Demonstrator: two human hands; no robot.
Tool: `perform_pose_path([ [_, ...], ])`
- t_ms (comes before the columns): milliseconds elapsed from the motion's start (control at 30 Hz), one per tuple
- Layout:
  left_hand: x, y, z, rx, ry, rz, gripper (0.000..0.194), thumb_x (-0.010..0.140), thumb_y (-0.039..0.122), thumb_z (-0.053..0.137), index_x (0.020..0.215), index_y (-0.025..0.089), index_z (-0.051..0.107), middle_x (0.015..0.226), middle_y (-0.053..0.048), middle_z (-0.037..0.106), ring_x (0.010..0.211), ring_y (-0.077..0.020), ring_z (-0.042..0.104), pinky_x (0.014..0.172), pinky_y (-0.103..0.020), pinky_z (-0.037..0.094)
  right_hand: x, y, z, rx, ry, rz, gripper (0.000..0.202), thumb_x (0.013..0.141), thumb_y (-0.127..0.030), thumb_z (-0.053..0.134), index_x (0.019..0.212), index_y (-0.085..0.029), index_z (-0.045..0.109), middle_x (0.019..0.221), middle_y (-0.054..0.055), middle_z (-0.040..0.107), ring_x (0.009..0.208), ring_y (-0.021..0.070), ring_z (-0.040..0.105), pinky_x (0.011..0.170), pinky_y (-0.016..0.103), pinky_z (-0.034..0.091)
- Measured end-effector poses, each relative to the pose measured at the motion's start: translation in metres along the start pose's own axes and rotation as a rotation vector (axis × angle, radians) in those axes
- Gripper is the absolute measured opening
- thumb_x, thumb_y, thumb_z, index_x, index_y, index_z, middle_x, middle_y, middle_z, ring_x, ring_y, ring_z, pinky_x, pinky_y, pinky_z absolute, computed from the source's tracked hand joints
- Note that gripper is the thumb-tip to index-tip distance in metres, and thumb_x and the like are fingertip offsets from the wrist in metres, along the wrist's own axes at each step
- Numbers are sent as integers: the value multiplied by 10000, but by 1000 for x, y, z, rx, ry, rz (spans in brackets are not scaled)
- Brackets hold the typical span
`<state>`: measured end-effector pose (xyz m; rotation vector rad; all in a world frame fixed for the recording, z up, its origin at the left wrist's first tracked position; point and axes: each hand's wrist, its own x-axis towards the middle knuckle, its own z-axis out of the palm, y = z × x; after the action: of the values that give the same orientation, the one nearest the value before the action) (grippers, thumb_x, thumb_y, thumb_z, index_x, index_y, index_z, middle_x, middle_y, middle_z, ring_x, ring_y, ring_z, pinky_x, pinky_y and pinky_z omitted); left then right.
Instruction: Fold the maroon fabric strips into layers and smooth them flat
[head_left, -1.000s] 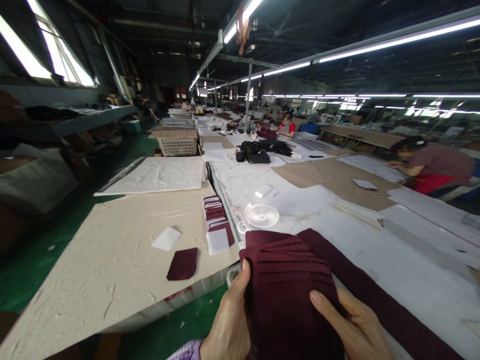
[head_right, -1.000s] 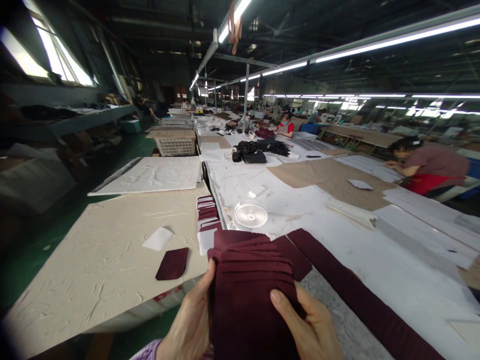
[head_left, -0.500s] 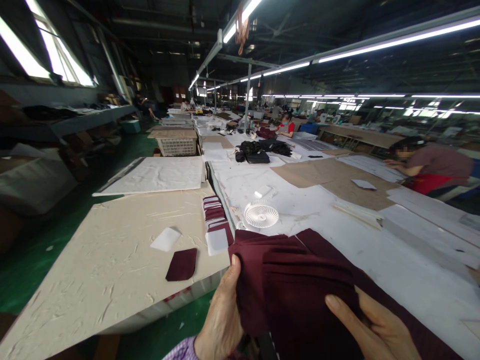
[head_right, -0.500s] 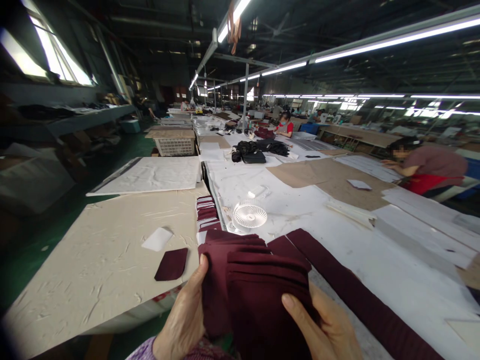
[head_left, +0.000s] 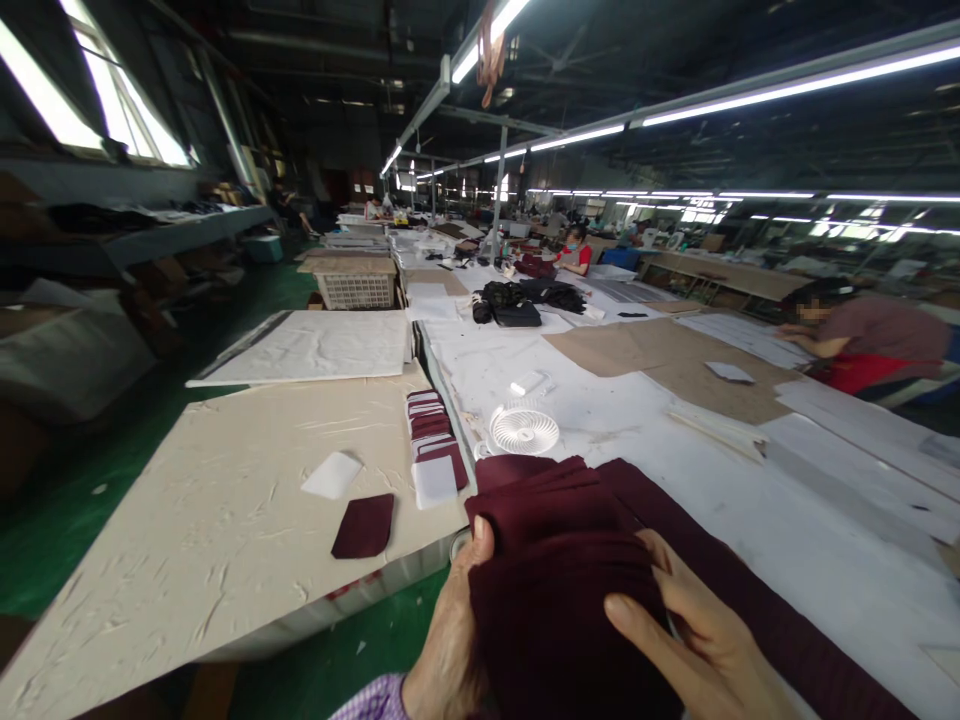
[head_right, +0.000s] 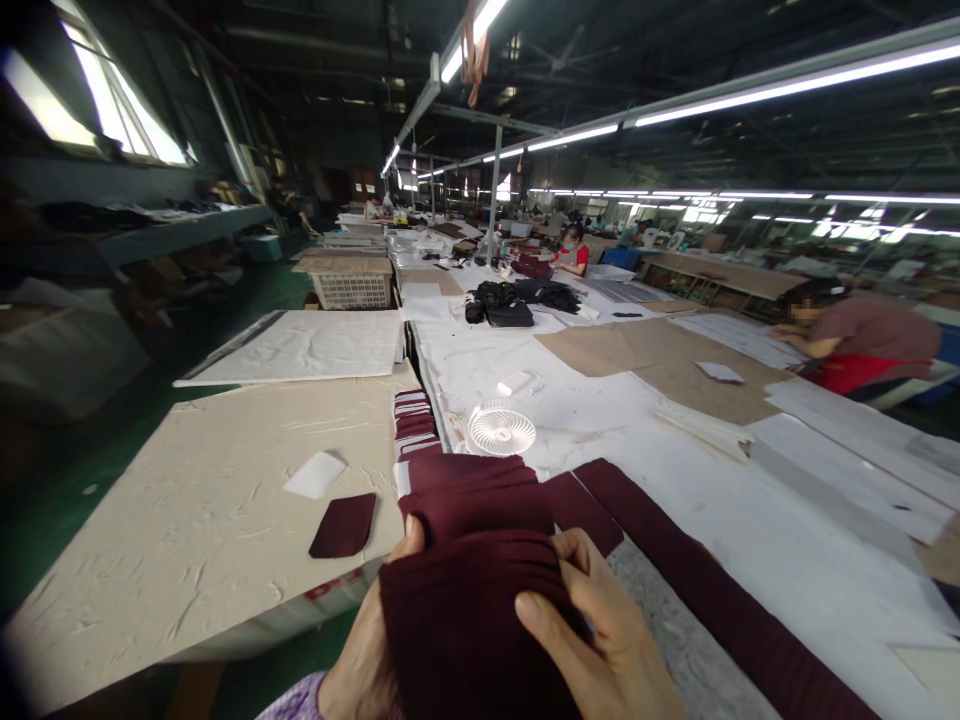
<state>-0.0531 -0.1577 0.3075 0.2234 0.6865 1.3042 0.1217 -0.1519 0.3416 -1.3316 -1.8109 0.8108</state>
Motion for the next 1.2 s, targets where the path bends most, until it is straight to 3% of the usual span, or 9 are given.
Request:
perform_pose_path([
  [133, 1, -6, -6, -28, -76, 60, 466, 845, 504, 544, 1195, 209, 630, 1146, -69, 695, 1154, -251, 585, 1087, -400, 374, 5, 16, 7, -131, 2, 14, 254, 875, -438, 531, 872, -253, 705, 963, 47, 598, 891, 189, 615, 752, 237, 531],
  [233, 2, -7, -7, -64, -71, 48, 434, 829, 492, 577, 1158, 221, 653, 1176, -63, 681, 1192, -248, 557, 1113, -398, 339, 4, 24, 7, -134, 61, 24, 269, 852, -440, 567, 985, -262, 718, 1186, 65, 544, 1084, 233, 571, 862, 274, 526],
  [333, 3, -6, -6, -83, -51, 42, 437, 804, 488, 613, 1143, 216, 661, 1171, -66, 683, 1218, -255, 535, 1123, -411, 326, 3, 22, 8, -8, 26, 68, 309, 868, -427, 554, 1093, -270, 697, 1350, 56, 480, 1221, 247, 501, 977, 299, 477],
  [467, 4, -7, -5, -104, -23, 25, 435, 805, 471, 618, 1149, 206, 656, 1197, -67, 671, 1249, -261, 506, 1126, -431, 321, 3, 11, 10, 154, -44, 108, 365, 893, -423, 524, 1180, -240, 658, 1274, 78, 595, 1172, 252, 550, 1002, 341, 458],
  [633, 2, -6, -3, -107, -37, -2, 453, 831, 473, 577, 1185, 196, 634, 1227, -80, 654, 1278, -267, 477, 1130, -443, 312, 3, 7, 10, 244, -23, 148, 385, 860, -446, 570, 1152, -223, 683, 1168, 90, 681, 1078, 286, 621, 918, 361, 523],
  [800, 1, -5, -4, -114, -158, -91, 643, 797, 625, 513, 1250, 175, 593, 1271, -115, 619, 1315, -305, 427, 1135, -469, 291, 3, 10, 10, 236, -23, 176, 408, 857, -445, 578, 1180, -213, 664, 1143, 91, 694, 1027, 278, 646, 842, 329, 555],
  [900, 2, -9, -13, -91, -193, -65, 666, 765, 679, 506, 1238, 220, 605, 1320, -93, 586, 1340, -295, 393, 1143, -443, 274, 3, 11, 10, 227, -49, 198, 429, 863, -458, 566, 1206, -212, 644, 1171, 90, 681, 1039, 275, 640, 820, 315, 558],
  [1067, 3, -19, -25, -8, -139, 107, 508, 730, 558, 656, 1154, 279, 649, 1287, -55, 616, 1312, -273, 434, 1136, -454, 279, 1, 7, 10, 300, -64, 240, 455, 867, -467, 552, 1239, -214, 621, 1198, 107, 666, 1037, 294, 638, 771, 338, 573],
  [1200, -1, -17, -14, 32, -88, 158, 462, 573, 406, 834, 986, 243, 710, 1080, -60, 721, 1149, -300, 584, 1067, -448, 387, 2, 5, 9, 330, -57, 259, 413, 848, -470, 580, 1175, -234, 669, 1079, 91, 717, 860, 269, 690, 699, 346, 580],
])
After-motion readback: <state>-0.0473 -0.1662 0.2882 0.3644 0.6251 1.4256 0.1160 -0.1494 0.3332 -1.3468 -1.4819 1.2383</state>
